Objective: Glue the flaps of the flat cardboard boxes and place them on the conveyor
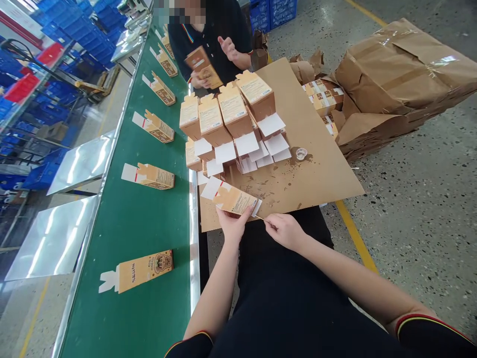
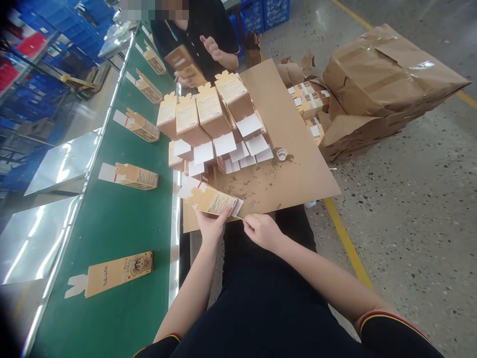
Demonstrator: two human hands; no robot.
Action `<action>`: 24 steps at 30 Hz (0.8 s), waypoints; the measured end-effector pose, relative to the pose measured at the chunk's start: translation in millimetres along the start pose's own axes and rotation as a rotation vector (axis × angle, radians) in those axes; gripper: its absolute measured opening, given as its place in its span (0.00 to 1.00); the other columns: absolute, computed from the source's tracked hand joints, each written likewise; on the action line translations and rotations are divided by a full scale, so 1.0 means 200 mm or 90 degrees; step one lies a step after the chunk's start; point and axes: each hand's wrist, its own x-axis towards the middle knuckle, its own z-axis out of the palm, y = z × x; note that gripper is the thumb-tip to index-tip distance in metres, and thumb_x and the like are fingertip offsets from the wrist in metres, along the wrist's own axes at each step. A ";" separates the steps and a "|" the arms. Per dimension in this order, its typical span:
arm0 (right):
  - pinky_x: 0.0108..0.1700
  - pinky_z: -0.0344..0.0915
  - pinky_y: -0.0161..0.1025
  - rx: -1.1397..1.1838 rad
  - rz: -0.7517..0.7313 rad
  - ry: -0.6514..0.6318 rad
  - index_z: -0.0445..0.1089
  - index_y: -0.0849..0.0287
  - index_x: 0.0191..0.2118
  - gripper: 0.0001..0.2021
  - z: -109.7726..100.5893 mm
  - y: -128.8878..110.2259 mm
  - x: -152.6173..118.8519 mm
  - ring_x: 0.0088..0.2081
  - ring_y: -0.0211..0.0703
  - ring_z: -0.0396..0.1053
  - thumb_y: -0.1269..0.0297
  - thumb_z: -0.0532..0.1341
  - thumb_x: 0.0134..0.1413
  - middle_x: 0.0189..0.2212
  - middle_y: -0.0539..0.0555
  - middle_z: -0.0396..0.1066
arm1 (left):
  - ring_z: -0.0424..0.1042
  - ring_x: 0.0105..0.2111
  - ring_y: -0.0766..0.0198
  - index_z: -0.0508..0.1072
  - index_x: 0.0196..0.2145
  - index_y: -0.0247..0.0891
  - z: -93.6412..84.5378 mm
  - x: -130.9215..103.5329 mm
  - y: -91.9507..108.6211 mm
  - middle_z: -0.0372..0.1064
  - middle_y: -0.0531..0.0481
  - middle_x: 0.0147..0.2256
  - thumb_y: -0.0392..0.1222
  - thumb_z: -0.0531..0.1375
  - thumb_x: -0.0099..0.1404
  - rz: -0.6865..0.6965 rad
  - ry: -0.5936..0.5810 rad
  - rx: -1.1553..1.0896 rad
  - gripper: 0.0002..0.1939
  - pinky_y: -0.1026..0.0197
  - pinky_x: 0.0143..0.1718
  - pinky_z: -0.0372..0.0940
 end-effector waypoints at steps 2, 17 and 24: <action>0.32 0.61 0.36 0.036 0.017 0.038 0.67 0.55 0.31 0.14 -0.04 -0.02 -0.03 0.24 0.37 0.63 0.74 0.59 0.72 0.24 0.47 0.67 | 0.81 0.60 0.43 0.69 0.59 0.44 0.01 -0.02 -0.01 0.77 0.38 0.58 0.56 0.87 0.45 0.031 0.008 0.039 0.50 0.43 0.64 0.77; 0.25 0.64 0.34 0.085 0.173 0.099 0.77 0.55 0.33 0.11 -0.23 -0.04 -0.18 0.21 0.36 0.65 0.68 0.63 0.71 0.22 0.48 0.70 | 0.84 0.50 0.44 0.69 0.52 0.45 0.08 -0.09 -0.06 0.80 0.42 0.47 0.47 0.83 0.49 0.066 0.034 0.177 0.38 0.48 0.50 0.80; 0.26 0.69 0.33 0.085 0.161 0.135 0.80 0.54 0.35 0.09 -0.31 -0.01 -0.18 0.21 0.37 0.69 0.66 0.65 0.70 0.23 0.48 0.74 | 0.84 0.54 0.41 0.74 0.51 0.45 -0.18 -0.07 -0.04 0.81 0.42 0.50 0.42 0.86 0.46 0.074 0.115 0.092 0.39 0.41 0.58 0.80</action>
